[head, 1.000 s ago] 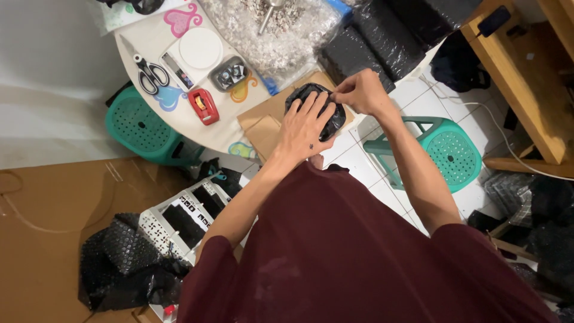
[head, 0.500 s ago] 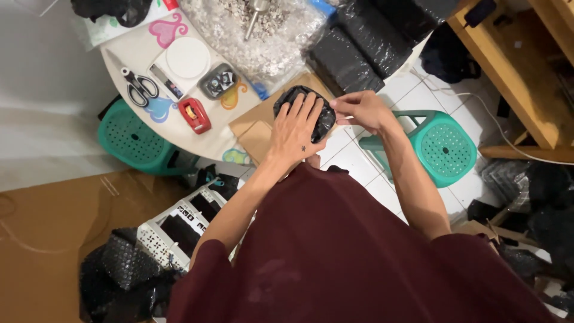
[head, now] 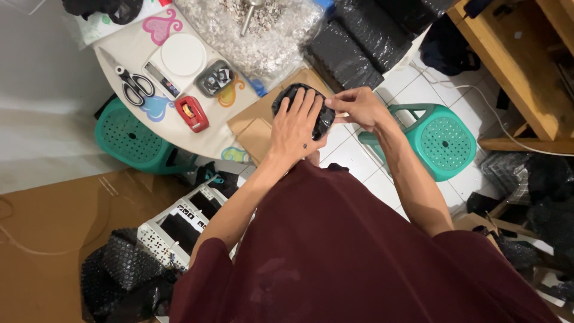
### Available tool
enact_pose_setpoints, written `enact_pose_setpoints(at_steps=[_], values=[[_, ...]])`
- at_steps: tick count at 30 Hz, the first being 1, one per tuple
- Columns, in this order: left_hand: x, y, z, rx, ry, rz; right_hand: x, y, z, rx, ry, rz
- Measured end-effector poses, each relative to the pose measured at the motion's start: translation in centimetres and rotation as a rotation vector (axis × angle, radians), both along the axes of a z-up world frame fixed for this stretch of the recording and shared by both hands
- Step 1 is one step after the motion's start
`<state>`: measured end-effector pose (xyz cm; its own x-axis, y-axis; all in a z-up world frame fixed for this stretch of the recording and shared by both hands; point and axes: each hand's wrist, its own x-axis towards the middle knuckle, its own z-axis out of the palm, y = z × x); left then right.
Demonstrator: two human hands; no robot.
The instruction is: Wrapping a small black object in black bubble wrap and securing it with clear tape on a table.
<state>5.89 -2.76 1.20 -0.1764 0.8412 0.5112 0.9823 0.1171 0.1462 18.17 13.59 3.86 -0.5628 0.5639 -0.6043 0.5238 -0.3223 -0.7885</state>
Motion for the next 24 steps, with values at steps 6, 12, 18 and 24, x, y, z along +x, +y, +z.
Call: enact_pose_setpoints(at_steps=[6,12,18,24], values=[[0.5,-0.3,-0.3,-0.001,-0.054,0.029,-1.5,0.4,3.6,0.195,-0.26,0.304],[1.1,-0.3,-0.6,-0.043,-0.066,0.053,-1.9,2.5,-1.4,0.451,-0.308,0.515],[0.8,0.7,-0.8,-0.027,-0.058,0.113,-1.8,3.7,-5.5,0.668,-0.259,0.558],[2.0,1.1,-0.3,0.012,-0.011,0.281,-0.2,-0.5,4.1,0.122,-0.113,0.104]])
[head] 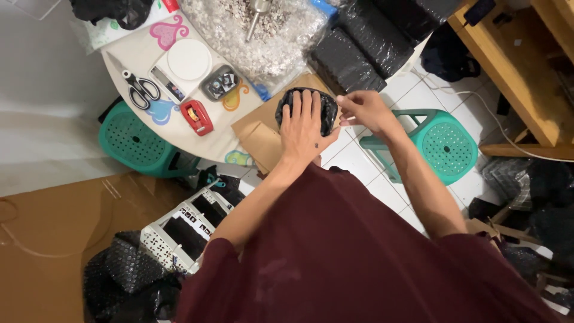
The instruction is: Wrapping a small black object in black bubble wrap and securing it with clear tape on a table.
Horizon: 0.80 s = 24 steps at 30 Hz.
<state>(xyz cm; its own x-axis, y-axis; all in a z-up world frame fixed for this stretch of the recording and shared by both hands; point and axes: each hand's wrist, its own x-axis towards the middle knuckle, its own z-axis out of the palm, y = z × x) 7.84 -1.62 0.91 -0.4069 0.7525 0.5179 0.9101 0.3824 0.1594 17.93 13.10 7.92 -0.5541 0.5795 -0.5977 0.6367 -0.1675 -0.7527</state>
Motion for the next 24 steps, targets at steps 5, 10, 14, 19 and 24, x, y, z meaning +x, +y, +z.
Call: enact_pose_setpoints(at_steps=[5,10,14,19,24], values=[[1.1,0.2,0.4,0.0,-0.061,0.011,0.5,-1.2,-0.9,-0.075,0.065,-0.119],[0.2,-0.5,1.2,-0.002,-0.139,-0.039,-0.4,-1.5,-0.8,-0.029,0.118,-0.164],[-1.0,-1.6,0.9,-0.015,-0.157,-0.15,-0.6,-1.1,-0.7,0.102,0.111,-0.097],[-2.8,-3.6,1.7,-0.037,-0.141,-0.255,-0.9,-0.8,-2.3,0.341,0.099,0.002],[-4.2,-5.4,2.1,-0.015,-0.28,-0.353,-0.4,-1.2,-2.5,0.469,0.026,0.071]])
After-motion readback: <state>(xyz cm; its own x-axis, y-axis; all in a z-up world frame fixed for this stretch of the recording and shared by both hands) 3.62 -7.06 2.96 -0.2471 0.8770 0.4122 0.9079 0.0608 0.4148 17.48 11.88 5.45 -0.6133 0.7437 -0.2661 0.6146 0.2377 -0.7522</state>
